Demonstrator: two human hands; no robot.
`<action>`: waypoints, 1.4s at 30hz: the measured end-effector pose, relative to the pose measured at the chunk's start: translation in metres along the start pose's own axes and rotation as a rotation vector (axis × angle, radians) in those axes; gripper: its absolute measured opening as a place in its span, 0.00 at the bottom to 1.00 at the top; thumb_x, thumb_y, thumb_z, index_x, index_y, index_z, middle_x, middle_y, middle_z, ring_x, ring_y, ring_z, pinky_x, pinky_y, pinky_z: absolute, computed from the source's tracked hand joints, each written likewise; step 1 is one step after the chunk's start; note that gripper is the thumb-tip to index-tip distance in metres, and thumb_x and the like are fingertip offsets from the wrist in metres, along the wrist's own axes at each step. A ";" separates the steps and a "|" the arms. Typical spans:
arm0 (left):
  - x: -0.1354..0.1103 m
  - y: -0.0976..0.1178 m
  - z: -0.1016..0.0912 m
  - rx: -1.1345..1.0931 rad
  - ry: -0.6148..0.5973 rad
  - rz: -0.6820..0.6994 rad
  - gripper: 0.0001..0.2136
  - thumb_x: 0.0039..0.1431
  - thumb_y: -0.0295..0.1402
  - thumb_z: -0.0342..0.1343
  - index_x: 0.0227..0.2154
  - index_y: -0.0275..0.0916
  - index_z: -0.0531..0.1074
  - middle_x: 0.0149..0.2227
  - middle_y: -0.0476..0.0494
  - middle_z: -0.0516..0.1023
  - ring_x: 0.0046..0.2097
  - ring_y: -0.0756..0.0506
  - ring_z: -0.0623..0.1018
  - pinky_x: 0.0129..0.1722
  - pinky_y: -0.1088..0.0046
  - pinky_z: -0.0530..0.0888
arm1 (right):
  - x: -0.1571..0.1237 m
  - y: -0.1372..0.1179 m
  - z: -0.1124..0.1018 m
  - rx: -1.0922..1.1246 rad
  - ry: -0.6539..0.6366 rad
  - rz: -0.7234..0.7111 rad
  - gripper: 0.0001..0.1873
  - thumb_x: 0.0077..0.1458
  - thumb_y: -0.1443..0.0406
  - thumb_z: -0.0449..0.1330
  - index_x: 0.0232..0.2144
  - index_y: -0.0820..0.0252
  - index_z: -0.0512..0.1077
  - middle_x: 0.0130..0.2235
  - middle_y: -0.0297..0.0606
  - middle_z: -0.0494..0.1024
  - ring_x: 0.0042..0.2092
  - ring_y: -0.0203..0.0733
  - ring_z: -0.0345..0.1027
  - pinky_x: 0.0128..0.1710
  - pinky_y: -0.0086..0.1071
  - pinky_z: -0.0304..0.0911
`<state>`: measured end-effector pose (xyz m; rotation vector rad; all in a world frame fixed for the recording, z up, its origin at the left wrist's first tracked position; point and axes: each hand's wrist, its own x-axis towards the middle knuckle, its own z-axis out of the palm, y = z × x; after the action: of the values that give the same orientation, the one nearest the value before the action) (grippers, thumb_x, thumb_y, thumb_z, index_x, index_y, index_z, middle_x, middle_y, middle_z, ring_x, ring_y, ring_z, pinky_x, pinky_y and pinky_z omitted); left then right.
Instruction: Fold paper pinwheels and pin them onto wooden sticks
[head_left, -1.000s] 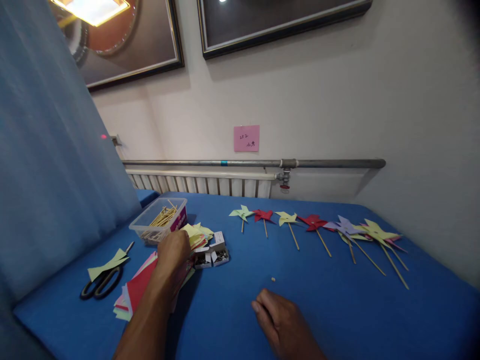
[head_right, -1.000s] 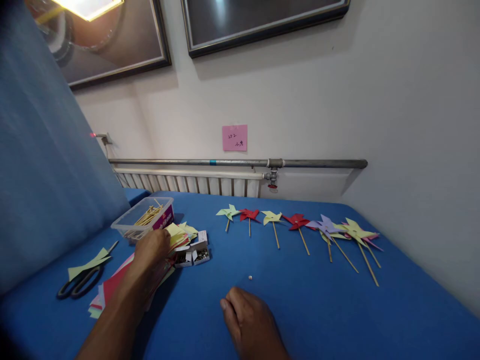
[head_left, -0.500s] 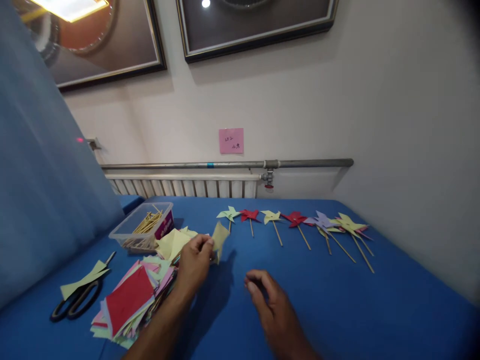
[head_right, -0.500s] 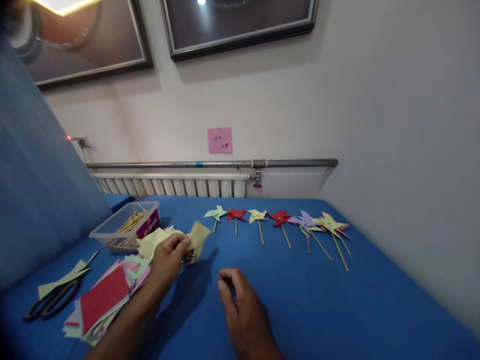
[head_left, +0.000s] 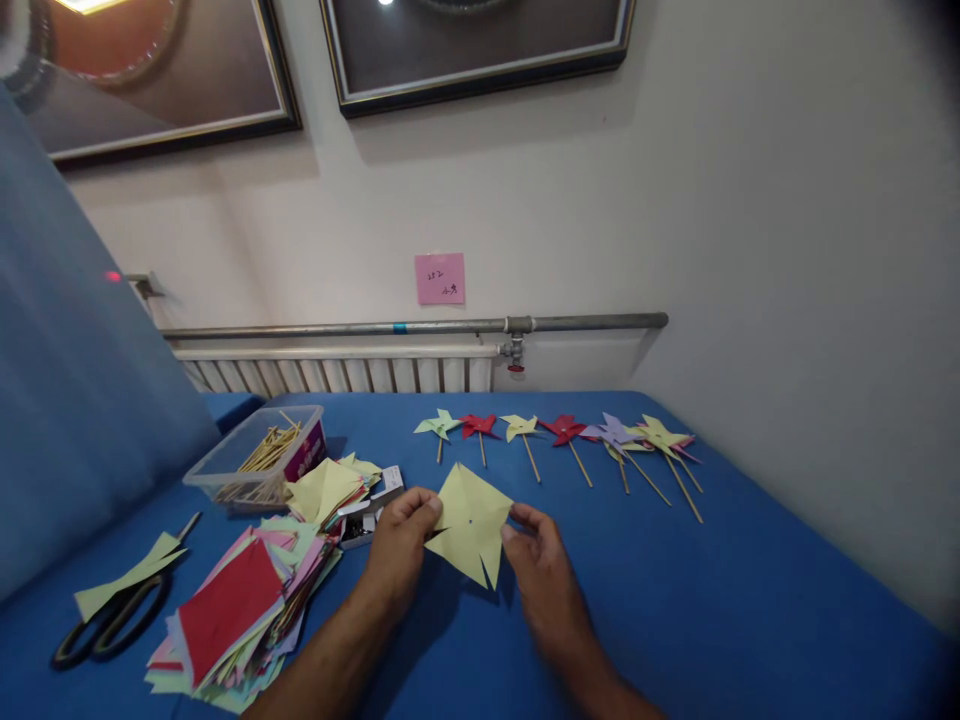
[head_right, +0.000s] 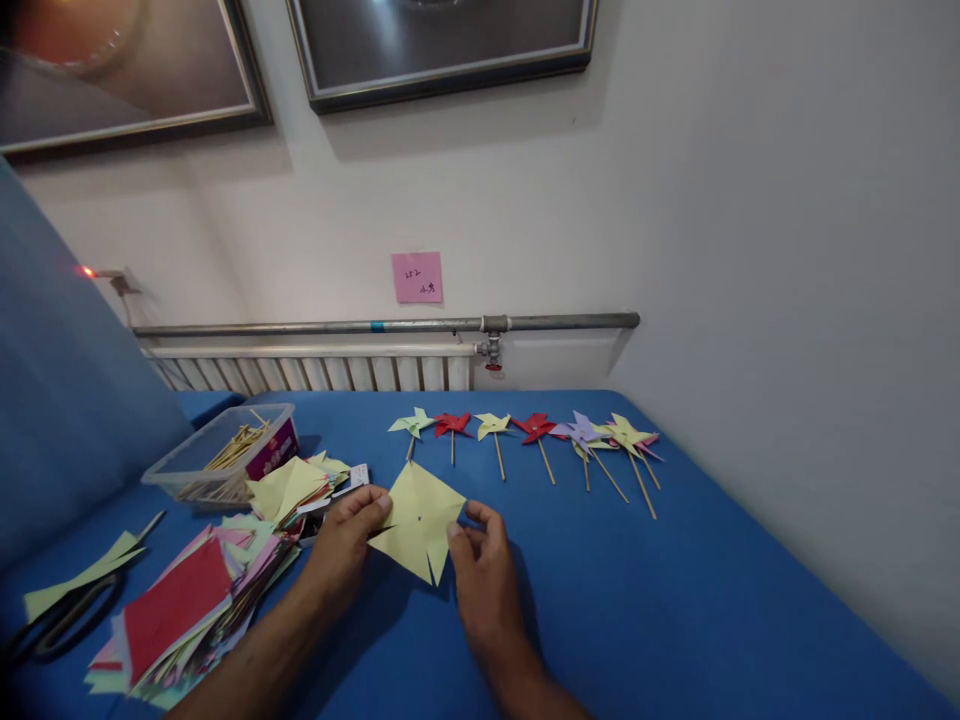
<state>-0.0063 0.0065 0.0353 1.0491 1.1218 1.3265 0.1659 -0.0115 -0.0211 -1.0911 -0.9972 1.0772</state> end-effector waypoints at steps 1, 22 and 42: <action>0.001 0.000 -0.001 -0.059 0.002 -0.044 0.19 0.44 0.49 0.69 0.24 0.39 0.71 0.20 0.53 0.70 0.24 0.50 0.67 0.26 0.75 0.63 | 0.000 -0.002 0.000 0.065 -0.009 0.062 0.28 0.54 0.47 0.70 0.51 0.55 0.73 0.44 0.45 0.86 0.41 0.52 0.81 0.40 0.42 0.74; 0.000 -0.010 0.001 -0.132 -0.192 -0.216 0.25 0.34 0.46 0.78 0.32 0.33 0.80 0.28 0.40 0.83 0.26 0.44 0.79 0.31 0.69 0.74 | -0.007 -0.012 0.004 0.216 -0.210 0.205 0.25 0.49 0.46 0.75 0.40 0.56 0.80 0.37 0.39 0.87 0.38 0.54 0.81 0.41 0.44 0.74; -0.004 -0.017 0.007 -0.141 -0.201 -0.231 0.27 0.34 0.49 0.78 0.32 0.32 0.83 0.26 0.40 0.83 0.26 0.45 0.79 0.28 0.71 0.73 | -0.011 -0.011 0.003 0.267 -0.240 0.288 0.29 0.49 0.47 0.76 0.46 0.60 0.80 0.40 0.44 0.88 0.40 0.55 0.83 0.43 0.45 0.75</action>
<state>0.0038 0.0030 0.0200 0.8985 0.9531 1.0755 0.1624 -0.0226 -0.0107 -0.9172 -0.8659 1.5569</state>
